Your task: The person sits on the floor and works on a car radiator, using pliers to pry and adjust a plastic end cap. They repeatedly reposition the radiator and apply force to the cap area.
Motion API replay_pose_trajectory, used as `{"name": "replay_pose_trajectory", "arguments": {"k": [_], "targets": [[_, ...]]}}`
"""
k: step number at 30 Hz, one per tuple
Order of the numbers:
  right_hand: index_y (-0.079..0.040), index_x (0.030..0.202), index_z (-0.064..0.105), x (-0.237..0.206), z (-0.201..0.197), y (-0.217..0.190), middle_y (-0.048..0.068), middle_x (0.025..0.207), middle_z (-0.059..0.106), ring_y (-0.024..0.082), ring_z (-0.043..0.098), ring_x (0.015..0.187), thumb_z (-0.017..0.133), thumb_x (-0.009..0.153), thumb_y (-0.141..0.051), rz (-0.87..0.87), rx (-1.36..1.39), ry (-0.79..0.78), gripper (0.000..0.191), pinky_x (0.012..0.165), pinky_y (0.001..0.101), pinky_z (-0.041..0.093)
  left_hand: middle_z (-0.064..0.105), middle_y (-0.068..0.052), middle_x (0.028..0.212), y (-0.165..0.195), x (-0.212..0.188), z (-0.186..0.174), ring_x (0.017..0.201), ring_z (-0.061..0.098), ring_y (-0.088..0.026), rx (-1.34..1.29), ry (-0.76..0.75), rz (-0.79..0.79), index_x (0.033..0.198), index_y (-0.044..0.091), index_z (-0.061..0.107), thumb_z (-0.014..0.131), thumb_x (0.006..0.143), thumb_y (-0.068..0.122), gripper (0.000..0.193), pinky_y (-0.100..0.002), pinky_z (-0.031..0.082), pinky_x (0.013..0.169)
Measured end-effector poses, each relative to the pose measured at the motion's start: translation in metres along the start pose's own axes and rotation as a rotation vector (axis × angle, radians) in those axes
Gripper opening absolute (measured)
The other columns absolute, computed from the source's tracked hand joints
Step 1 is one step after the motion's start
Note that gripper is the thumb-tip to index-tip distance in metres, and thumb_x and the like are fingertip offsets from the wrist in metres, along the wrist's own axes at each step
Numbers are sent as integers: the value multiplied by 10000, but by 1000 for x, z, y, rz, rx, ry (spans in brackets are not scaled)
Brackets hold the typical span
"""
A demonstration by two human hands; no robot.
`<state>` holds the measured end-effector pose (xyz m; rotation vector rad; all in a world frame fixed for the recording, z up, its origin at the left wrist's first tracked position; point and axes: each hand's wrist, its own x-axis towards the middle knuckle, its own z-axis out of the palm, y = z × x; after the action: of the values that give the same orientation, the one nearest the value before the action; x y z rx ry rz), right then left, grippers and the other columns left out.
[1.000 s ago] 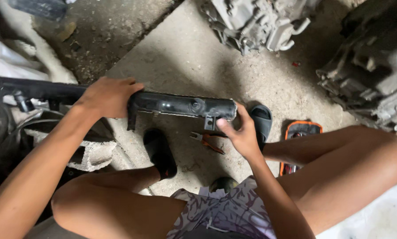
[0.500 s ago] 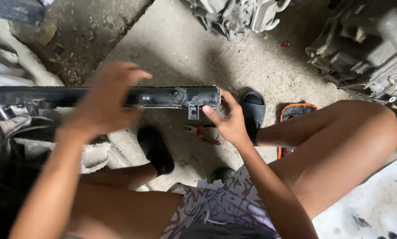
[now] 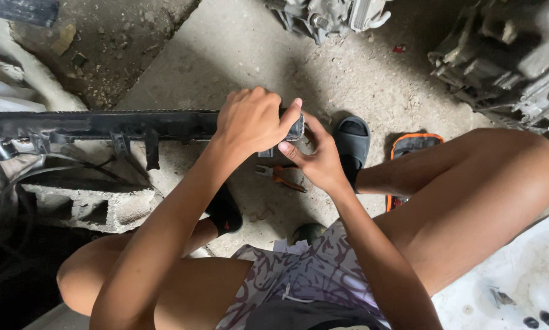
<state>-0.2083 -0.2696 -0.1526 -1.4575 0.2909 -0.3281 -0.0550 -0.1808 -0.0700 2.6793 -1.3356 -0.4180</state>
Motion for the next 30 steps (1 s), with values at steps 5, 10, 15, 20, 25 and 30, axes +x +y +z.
{"name": "replay_pose_trajectory", "arguments": {"k": [5, 10, 15, 20, 25, 30], "targets": [[-6, 1434, 519, 0, -11, -3, 21, 1255, 612, 114, 534, 1197, 665, 1030, -176, 180, 206, -89, 462, 1071, 272, 424, 702, -269, 840, -1, -3, 1, 812, 687, -405, 38, -48, 10, 815, 6, 749, 456, 977, 713, 782, -563, 492, 798], [-35, 1255, 563, 4, -11, -3, -6, 1126, 568, 94, 517, 1102, 625, 1039, -52, 175, 285, -63, 226, 974, 249, 423, 702, -247, 777, 1, -5, 2, 744, 686, -403, 29, 112, 83, 794, 19, 759, 558, 902, 644, 666, -554, 499, 745], [-64, 1163, 547, 8, -5, -2, -15, 1056, 559, 79, 514, 1017, 573, 959, 64, 256, 269, -24, 241, 868, 244, 431, 693, -229, 717, 3, -1, 3, 686, 684, -366, 16, -56, -4, 773, 7, 749, 576, 888, 634, 660, -531, 497, 753], [-25, 1186, 561, 7, -3, 1, 2, 1069, 546, 98, 524, 1028, 576, 946, 104, 218, 268, 10, 273, 862, 263, 438, 681, -236, 705, 3, -2, 6, 678, 674, -372, 13, -68, -39, 741, 12, 746, 582, 884, 643, 667, -542, 488, 723], [-21, 1408, 522, -1, -11, 1, 20, 1295, 574, 153, 517, 1310, 757, 911, 13, 140, 143, -75, 551, 1168, 313, 398, 664, -218, 629, 4, -8, 9, 595, 663, -375, 20, 158, 67, 690, 29, 739, 615, 879, 601, 615, -531, 494, 652], [-25, 1505, 469, -4, -20, -3, 50, 1500, 516, 180, 386, 1492, 863, 772, 25, 170, 177, -175, 833, 1269, 349, 252, 628, -214, 569, 3, -8, 7, 531, 650, -369, -34, 85, 23, 637, 20, 705, 599, 908, 600, 649, -518, 495, 595]]}}
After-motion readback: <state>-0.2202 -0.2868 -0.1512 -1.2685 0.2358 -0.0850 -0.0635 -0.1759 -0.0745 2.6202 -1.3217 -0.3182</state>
